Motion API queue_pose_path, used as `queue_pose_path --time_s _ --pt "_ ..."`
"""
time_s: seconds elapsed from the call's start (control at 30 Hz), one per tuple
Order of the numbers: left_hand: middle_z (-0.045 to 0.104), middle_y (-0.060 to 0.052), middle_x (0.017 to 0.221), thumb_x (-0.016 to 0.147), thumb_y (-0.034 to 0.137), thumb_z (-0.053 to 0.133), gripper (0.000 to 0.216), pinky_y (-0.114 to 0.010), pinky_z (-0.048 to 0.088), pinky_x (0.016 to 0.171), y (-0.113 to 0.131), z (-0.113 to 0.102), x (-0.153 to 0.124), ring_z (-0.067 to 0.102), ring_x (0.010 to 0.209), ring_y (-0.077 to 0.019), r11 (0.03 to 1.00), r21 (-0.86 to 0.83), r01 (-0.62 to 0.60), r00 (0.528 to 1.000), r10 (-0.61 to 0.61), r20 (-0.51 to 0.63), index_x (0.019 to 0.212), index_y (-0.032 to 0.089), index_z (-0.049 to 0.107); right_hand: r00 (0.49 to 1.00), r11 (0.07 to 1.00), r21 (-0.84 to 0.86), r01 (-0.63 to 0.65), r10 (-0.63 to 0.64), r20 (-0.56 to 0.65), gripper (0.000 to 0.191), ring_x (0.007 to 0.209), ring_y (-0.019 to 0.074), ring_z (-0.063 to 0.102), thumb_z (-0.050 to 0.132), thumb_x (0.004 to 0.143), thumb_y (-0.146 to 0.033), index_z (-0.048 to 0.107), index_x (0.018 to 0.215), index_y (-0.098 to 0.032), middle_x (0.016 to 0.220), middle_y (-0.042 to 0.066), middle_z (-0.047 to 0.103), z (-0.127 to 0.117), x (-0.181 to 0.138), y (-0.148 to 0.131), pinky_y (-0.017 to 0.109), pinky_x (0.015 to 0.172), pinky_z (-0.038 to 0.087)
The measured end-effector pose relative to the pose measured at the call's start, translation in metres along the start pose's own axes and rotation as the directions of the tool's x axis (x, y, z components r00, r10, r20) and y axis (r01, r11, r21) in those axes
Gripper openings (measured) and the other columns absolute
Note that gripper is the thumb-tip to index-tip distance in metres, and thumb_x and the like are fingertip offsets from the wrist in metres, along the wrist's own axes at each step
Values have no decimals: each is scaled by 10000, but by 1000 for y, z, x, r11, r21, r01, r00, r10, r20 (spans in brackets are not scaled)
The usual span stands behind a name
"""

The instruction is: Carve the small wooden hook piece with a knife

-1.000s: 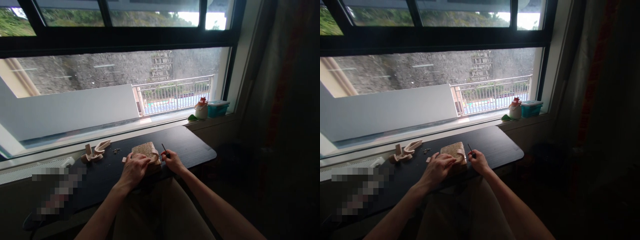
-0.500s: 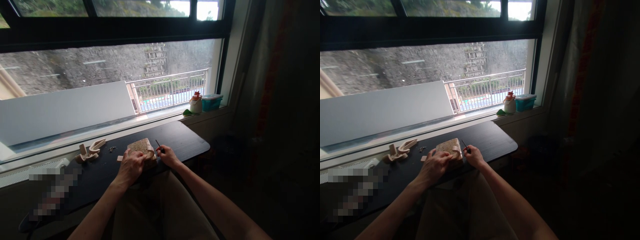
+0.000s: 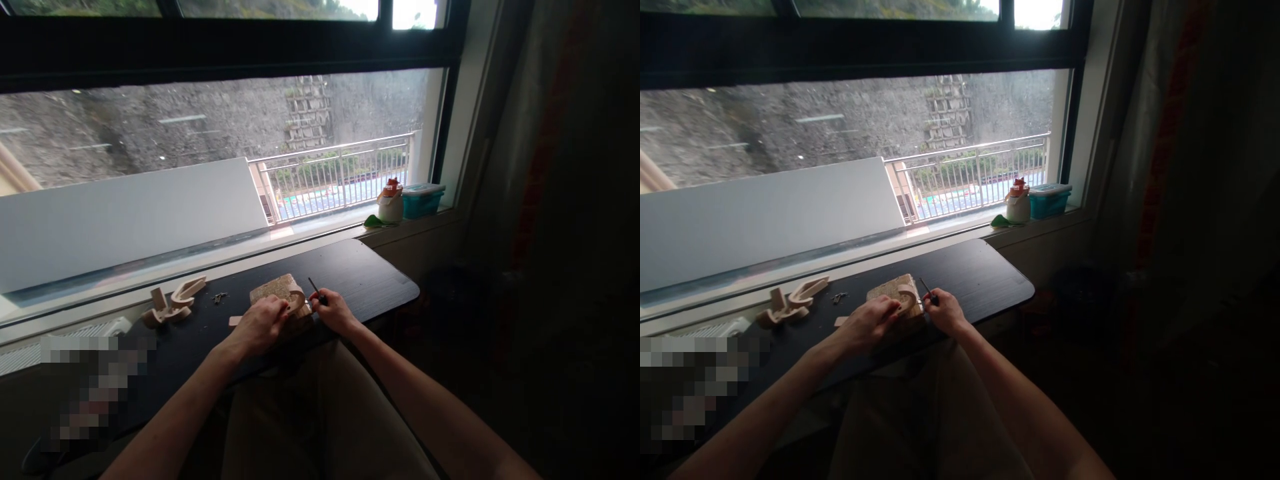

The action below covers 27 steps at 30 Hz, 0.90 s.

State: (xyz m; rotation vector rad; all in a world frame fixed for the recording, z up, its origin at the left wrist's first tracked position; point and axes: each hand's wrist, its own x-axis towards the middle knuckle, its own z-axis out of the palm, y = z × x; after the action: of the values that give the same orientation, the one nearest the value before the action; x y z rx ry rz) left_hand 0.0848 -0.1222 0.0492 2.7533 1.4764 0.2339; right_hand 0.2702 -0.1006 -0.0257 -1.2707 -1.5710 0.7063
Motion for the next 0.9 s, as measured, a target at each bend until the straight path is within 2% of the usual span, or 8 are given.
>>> queue_pose_path --time_s 0.1,0.17,0.27,0.4,0.57,0.73,0.9 --pt "624 -79 930 887 262 356 253 -277 424 794 -1 -3 3 581 859 -182 1000 29 -12 999 11 45 891 179 595 1000 1000 4 3 -3 -8 186 708 147 589 486 757 -260 649 813 -192 736 8 662 0 -1 0 254 686 435" --pt "638 -63 907 859 271 399 221 -269 430 745 -3 -9 3 593 832 -179 998 60 -7 996 1 88 859 197 606 1000 1000 4 8 -8 -11 182 698 145 588 486 754 -256 649 809 -194 724 6 659 0 -1 1 253 676 434" --pt "665 -59 858 760 266 506 143 -291 421 670 -10 -23 1 614 802 -216 991 131 30 987 -49 150 792 215 636 1000 1000 2 17 -17 -14 185 693 143 588 481 757 -255 647 810 -193 718 5 657 1 -1 2 253 666 432" --pt "688 -50 775 712 266 524 146 -330 406 680 -23 -44 -6 631 788 -256 979 189 76 975 -113 191 739 228 662 1000 1000 -6 26 -27 -8 195 688 149 582 478 763 -274 646 820 -192 721 10 656 1 -1 3 260 650 426" --pt "697 -34 924 757 380 506 274 -282 416 674 -27 -61 -9 636 834 -222 983 143 114 977 -137 164 951 257 656 999 999 -20 39 -39 2 179 685 150 581 486 762 -281 634 807 -192 713 11 653 1 -1 3 265 663 423" --pt "688 -21 859 744 378 538 238 -248 417 667 -28 -63 -12 627 799 -194 990 90 109 985 -120 127 889 246 672 999 998 -34 45 -45 9 170 685 155 586 482 763 -278 625 797 -191 708 16 656 2 -1 3 270 663 424" --pt "679 -21 866 760 385 533 249 -244 419 667 -31 -59 -20 625 786 -187 995 29 90 992 -93 88 907 242 674 999 999 -36 40 -40 17 170 668 156 581 479 764 -287 615 789 -189 692 16 653 1 -2 1 272 653 421"
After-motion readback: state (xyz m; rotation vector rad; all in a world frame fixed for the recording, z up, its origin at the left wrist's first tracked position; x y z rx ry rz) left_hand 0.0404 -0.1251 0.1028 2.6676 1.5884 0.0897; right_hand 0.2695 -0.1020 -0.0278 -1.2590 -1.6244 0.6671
